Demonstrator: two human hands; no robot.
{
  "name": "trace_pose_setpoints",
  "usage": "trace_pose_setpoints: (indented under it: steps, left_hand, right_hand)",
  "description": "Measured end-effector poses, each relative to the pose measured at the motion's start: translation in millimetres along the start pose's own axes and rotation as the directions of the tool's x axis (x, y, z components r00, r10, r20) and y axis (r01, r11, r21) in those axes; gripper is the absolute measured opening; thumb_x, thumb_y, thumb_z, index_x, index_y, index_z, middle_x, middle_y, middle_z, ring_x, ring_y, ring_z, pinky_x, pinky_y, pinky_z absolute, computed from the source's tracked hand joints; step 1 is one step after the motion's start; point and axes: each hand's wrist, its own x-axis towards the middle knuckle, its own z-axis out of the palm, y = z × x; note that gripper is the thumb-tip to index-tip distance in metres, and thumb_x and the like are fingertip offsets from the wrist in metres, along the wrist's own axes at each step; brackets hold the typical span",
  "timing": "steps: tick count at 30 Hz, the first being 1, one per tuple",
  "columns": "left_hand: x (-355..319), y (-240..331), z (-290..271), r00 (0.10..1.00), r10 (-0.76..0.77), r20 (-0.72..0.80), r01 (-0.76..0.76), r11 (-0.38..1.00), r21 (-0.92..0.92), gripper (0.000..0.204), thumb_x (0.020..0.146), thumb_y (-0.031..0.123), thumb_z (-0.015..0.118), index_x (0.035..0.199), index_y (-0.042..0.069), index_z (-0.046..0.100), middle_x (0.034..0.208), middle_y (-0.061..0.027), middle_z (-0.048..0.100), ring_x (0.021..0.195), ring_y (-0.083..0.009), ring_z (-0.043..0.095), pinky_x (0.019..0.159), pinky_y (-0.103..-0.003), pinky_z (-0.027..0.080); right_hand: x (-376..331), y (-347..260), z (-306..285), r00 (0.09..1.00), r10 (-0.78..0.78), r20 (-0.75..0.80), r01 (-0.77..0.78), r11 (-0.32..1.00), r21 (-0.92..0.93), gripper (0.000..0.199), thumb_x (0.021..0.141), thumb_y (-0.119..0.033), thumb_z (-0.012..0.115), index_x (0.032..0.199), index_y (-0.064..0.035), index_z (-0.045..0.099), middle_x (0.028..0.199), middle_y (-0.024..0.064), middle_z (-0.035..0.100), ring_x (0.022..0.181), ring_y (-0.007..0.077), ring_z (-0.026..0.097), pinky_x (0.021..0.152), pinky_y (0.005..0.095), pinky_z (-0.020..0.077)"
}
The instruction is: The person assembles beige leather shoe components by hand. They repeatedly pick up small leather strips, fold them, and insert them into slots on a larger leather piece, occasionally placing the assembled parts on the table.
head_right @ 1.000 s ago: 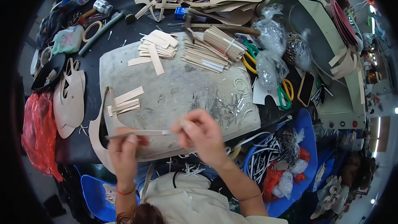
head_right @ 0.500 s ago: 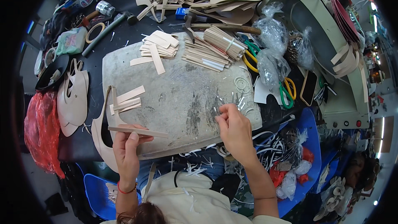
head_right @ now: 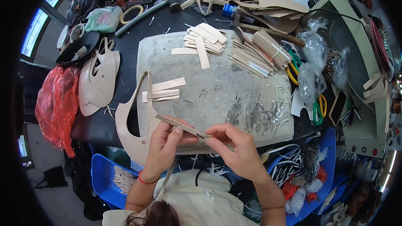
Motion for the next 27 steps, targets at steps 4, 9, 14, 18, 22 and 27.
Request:
trace_pose_setpoints:
  steps: [4, 9, 14, 18, 22, 27]
  left_hand:
    - [-2, -1, 0, 1.0, -0.001, -0.007, 0.001, 1.0, -0.008, 0.019, 0.097, 0.004, 0.039, 0.108, -0.009, 0.049, 0.104, -0.0157, 0.058, 0.095, -0.0209, 0.063, 0.084, -0.033, 0.057]
    - [1, 2, 1, 0.999, -0.03, 0.029, 0.033, 0.996, -0.089, 0.02, 0.097, 0.004, 0.04, 0.11, -0.009, 0.048, 0.105, -0.0163, 0.058, 0.094, -0.0228, 0.064, 0.084, -0.034, 0.057]
    - [-3, 15, -9, 0.997, -0.082, 0.014, 0.083, 0.964, -0.252, 0.019, 0.097, 0.005, 0.041, 0.109, -0.008, 0.049, 0.101, -0.0154, 0.059, 0.093, -0.0234, 0.064, 0.084, -0.035, 0.056]
    - [-5, 17, -10, 0.996, -0.063, -0.058, 0.064, 0.998, 0.004, 0.016, 0.094, 0.007, 0.047, 0.104, -0.003, 0.054, 0.099, -0.0112, 0.061, 0.091, -0.0185, 0.063, 0.081, -0.032, 0.054]
    - [-8, 26, -18, 0.964, 0.263, -0.034, -0.214, 0.847, 0.487, 0.015, 0.089, 0.008, 0.057, 0.1, -0.002, 0.057, 0.096, -0.0129, 0.061, 0.087, -0.0222, 0.061, 0.078, -0.033, 0.049]
    - [9, 41, -88, 0.742, 0.67, -0.014, 0.064, -0.05, 0.997, 0.032, 0.083, 0.008, 0.062, 0.113, -0.001, 0.058, 0.111, -0.0196, 0.062, 0.103, -0.0371, 0.059, 0.09, -0.041, 0.046]
  right_hand:
    - [2, 1, 5, 1.0, 0.03, 0.007, -0.03, 0.999, 0.03, 0.02, 0.086, 0.004, 0.062, 0.105, 0.0013, 0.056, 0.086, 0.0033, 0.059, 0.074, 0.0058, 0.056, 0.064, 0.0197, 0.0472]
    - [4, 11, 10, 0.992, -0.013, -0.123, 0.009, 0.999, -0.032, 0.019, 0.084, -0.006, 0.069, 0.1, -0.0002, 0.061, 0.079, 0.0052, 0.065, 0.072, 0.0079, 0.06, 0.064, 0.0227, 0.049]
    - [-1, 7, -8, 0.993, 0.049, -0.103, -0.074, 0.964, -0.256, 0.024, 0.08, -0.007, 0.073, 0.098, 0.0005, 0.06, 0.076, 0.0047, 0.063, 0.065, 0.0076, 0.058, 0.058, 0.0222, 0.0471]
    - [2, -24, 11, 0.89, -0.455, -0.021, 0.356, 0.725, -0.59, 0.04, 0.072, -0.004, 0.076, 0.109, -0.0001, 0.06, 0.086, 0.0117, 0.064, 0.072, 0.0206, 0.062, 0.066, 0.0305, 0.0503]
    - [17, -15, 36, 0.805, -0.586, 0.094, 0.477, 0.544, -0.691, 0.037, 0.077, 0.003, 0.066, 0.113, -0.0007, 0.059, 0.095, 0.0161, 0.064, 0.081, 0.03, 0.062, 0.074, 0.0378, 0.0503]
    - [18, -14, 28, 0.903, -0.414, -0.115, 0.297, 0.794, -0.531, 0.021, 0.084, 0.004, 0.058, 0.105, -0.0004, 0.061, 0.092, 0.0163, 0.063, 0.08, 0.0276, 0.063, 0.071, 0.0333, 0.0505]
